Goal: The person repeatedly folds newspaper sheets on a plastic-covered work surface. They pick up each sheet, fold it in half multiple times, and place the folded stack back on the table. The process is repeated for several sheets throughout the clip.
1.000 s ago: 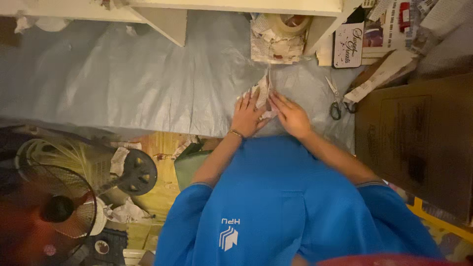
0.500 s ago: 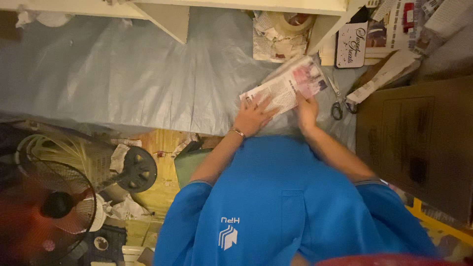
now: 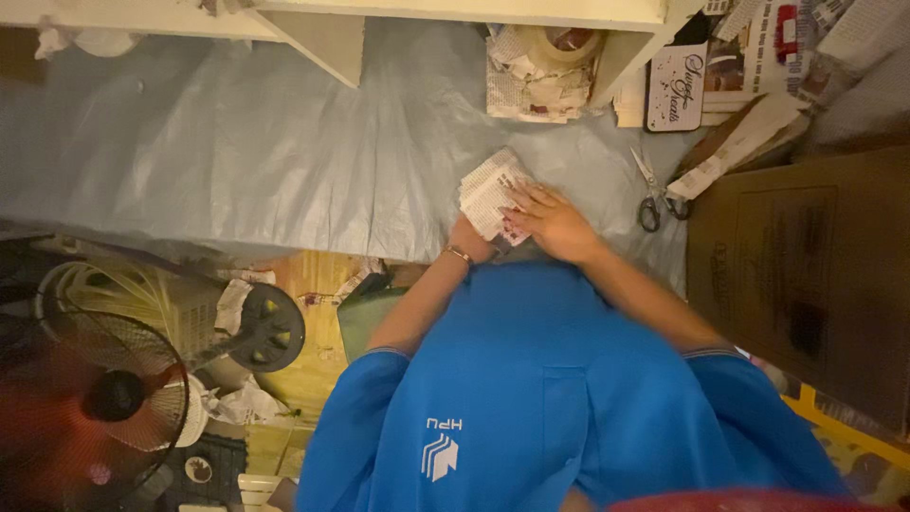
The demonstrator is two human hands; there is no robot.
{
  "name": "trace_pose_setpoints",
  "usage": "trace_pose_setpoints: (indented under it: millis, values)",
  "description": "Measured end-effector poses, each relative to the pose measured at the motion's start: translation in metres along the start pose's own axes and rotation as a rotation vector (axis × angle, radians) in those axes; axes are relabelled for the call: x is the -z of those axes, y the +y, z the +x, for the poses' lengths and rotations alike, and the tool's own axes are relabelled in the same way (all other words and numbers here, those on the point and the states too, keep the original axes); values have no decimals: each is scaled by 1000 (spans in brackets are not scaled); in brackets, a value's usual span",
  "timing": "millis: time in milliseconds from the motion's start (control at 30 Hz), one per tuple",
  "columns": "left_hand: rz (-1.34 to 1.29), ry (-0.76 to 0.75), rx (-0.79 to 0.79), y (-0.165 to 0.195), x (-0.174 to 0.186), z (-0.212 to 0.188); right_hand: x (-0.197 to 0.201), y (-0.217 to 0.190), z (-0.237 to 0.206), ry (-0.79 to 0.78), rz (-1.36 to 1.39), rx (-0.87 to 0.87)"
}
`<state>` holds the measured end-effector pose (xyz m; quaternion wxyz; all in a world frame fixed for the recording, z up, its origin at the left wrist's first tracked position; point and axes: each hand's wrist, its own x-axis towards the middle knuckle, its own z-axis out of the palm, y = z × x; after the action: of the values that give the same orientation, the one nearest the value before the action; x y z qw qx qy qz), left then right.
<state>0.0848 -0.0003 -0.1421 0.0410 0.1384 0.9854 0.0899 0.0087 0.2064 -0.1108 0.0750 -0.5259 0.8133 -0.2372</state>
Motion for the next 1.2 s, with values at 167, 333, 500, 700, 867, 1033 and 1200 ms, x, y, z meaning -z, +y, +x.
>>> trace_pose_setpoints:
  millis: [167,333,500,700,867,1033,1200]
  values:
    - [-123,-181,161,5,7,0,-10,2,0,-75,-64,-17]
    - [-256,93,257,-5,20,-25,-14,2,0,-204,-154,-90]
    - [-171,257,42,-5,15,-43,-13,-1,2,-252,-217,-51]
    - [-95,107,-41,7,4,-1,-20,-2,1,-348,-284,-93]
    - [-165,21,149,-20,18,19,-22,5,-8,-209,124,74]
    - [-61,-44,93,-26,40,13,-3,27,-30,-164,27,-29]
    - [-32,-71,50,-24,41,12,1,32,-24,-135,-358,37]
